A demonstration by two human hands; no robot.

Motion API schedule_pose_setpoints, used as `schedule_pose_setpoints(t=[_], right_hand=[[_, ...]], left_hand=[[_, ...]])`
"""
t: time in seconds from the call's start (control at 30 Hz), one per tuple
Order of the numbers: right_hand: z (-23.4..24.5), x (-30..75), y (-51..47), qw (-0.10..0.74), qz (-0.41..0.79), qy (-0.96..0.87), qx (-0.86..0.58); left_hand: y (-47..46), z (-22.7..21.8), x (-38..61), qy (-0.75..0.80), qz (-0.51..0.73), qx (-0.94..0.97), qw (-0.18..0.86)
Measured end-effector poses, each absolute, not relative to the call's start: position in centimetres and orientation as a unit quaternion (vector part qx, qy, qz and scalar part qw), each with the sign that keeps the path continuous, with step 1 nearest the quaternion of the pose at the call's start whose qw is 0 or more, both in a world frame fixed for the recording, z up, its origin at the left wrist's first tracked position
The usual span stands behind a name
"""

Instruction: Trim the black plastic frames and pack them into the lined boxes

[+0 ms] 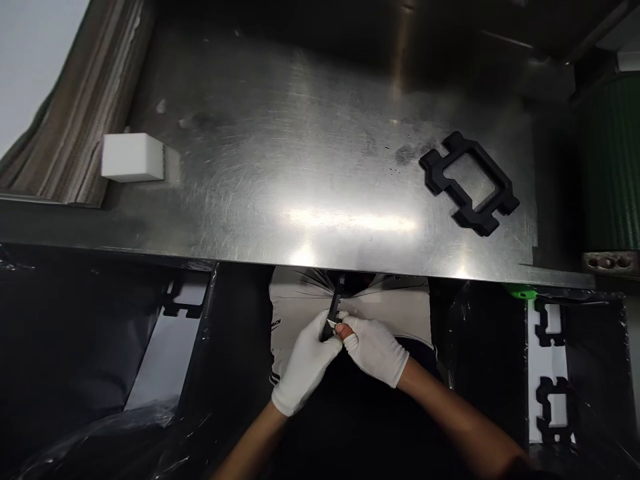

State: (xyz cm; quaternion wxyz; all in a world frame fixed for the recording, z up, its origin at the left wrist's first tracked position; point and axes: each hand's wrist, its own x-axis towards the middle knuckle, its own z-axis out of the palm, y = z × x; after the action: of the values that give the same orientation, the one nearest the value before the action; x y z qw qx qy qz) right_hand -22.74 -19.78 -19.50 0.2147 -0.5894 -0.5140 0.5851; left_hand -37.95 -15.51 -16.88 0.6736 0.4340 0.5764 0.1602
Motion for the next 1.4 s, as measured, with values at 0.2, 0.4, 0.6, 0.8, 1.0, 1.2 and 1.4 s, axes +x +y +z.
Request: schedule_pose_setpoints(t=[0.2,0.4,0.6,0.8,1.0,1.2,1.4], right_hand=[[-19.52,-22.74,-19.71,0.208,0.587,-0.512,-0.592],[-19.46,-22.70,-19.76,0.215,0.591,-0.509,-0.588],[-19.49,-22.65,-19.76,0.224,0.593,-0.507,-0.584],[-19.24,-22.65,-19.61,0.216,0.593,-0.504,-0.589],[-19.36,-22.70,-19.65,0.224,0.592,-0.503,-0.589],[-19.37,-22.66,-19.62,0.225,0.595,-0.499,-0.589],[-19.63,-22.69,-19.53,0.217,0.594,-0.503,-0.589]], left_hand=[[-15.42,-16.54,-37.88,0.580,0.160,0.429,0.674],[-15.33,-16.52,-37.85,0.578,0.154,0.428,0.678],[-15.47,-16.75,-37.90,0.575,0.156,0.433,0.677],[-15.42,-16.57,-37.87,0.577,0.152,0.438,0.672],[-15.42,-16.59,-37.89,0.575,0.156,0.435,0.675],[-15.26,-16.50,-37.81,0.576,0.152,0.432,0.676],[-15.24,-16.66,-37.87,0.575,0.160,0.437,0.673]])
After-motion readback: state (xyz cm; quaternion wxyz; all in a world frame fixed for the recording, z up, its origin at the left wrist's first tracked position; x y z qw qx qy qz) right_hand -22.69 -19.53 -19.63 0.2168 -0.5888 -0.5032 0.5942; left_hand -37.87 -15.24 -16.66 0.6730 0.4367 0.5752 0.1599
